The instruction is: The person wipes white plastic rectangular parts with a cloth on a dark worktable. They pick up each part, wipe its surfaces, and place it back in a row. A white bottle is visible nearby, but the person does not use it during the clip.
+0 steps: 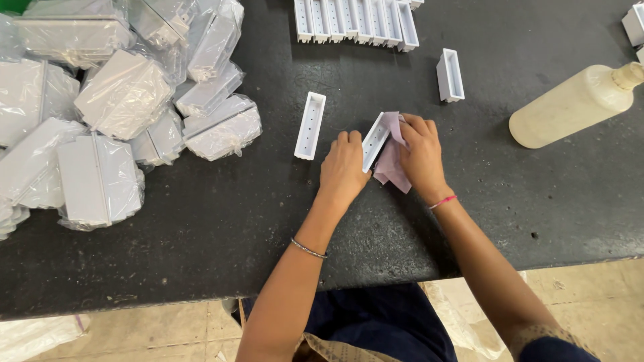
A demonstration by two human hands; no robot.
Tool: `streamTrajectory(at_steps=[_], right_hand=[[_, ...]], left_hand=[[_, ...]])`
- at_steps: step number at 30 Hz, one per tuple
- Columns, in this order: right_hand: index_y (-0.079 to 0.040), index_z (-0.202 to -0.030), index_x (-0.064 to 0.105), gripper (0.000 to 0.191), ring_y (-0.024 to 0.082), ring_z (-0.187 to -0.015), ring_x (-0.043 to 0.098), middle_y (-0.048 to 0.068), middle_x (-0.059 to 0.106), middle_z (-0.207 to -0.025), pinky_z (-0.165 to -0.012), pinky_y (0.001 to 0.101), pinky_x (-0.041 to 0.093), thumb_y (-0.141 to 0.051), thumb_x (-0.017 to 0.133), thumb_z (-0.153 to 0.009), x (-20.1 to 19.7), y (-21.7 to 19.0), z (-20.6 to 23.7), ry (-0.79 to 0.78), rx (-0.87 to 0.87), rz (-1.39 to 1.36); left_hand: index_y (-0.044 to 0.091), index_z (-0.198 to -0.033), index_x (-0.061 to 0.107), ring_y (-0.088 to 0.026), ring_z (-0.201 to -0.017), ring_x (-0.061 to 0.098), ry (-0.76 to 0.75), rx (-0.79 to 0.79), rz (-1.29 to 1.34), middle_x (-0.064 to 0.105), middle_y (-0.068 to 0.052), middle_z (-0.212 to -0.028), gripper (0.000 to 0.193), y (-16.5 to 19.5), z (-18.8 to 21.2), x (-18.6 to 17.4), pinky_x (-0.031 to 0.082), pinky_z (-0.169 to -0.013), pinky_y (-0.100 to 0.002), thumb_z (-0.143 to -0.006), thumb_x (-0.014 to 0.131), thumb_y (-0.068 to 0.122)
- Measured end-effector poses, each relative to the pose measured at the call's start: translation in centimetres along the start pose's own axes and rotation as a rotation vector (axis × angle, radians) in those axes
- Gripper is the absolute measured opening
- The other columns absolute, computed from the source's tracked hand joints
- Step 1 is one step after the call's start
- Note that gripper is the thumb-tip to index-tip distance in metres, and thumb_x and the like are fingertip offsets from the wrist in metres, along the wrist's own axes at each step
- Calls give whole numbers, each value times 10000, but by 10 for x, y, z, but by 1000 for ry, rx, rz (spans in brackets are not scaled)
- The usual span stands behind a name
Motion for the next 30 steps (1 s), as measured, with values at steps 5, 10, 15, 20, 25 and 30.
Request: streamTrajectory(at_steps=[5,10,15,20,25,30], right_hand=[[9,-1135,703,442,384,-1048,574,160,647,-1239,-907,434,508,95,627,-709,5,-31,22,-68,-49,-17],[3,-1068,680,380,375,-1084,578,171,644,-1252,-929,438,506,82,635,-699,7,-38,41,-72,-115,-88],[9,-1136,703,369,375,-1068,576,142,663,-1219,-942,438,503,123,598,-800,-4,18,-6,-31,10,49],[-14,-1151,722,357,366,-1033,574,112,667,-1184,-918,434,499,117,577,-852,-3,16,-25,-13,36,35],[-19,-1169,716,370,369,-1022,563,115,668,-1236,-916,427,502,104,571,-851,1,3,-23,-53,18,41],[-25,-1248,707,404,359,-1057,572,118,657,-1295,-954,424,495,103,573,-890,1,-4,-23,-11,18,34]], left_hand=[[25,-1034,540,-380,-1046,643,86,12,24,613,-173,-1101,455,-10,-6,11,572,-797,-449,-700,846,53],[30,-1022,539,-389,-1046,641,147,44,70,623,-171,-1082,370,-12,-12,15,564,-804,-470,-779,818,36],[24,-976,532,-411,-1051,623,123,38,124,619,-176,-1053,467,-8,-11,13,543,-828,-503,-642,857,51],[29,-981,537,-406,-1062,618,152,11,149,617,-168,-1067,446,-5,-13,5,540,-810,-507,-670,857,29],[31,-978,534,-397,-1061,623,165,8,153,616,-155,-1060,416,-5,-12,6,546,-812,-499,-698,842,20],[33,-967,529,-393,-1060,624,168,2,162,615,-153,-1056,401,-9,-17,9,550,-806,-494,-705,833,27]])
Point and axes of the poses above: each hand's wrist, its own z-axis away from the middle knuckle, its own x-axis out of the palm, y = z × x, the point moved 6 cm from there along -z, towards the middle knuckle
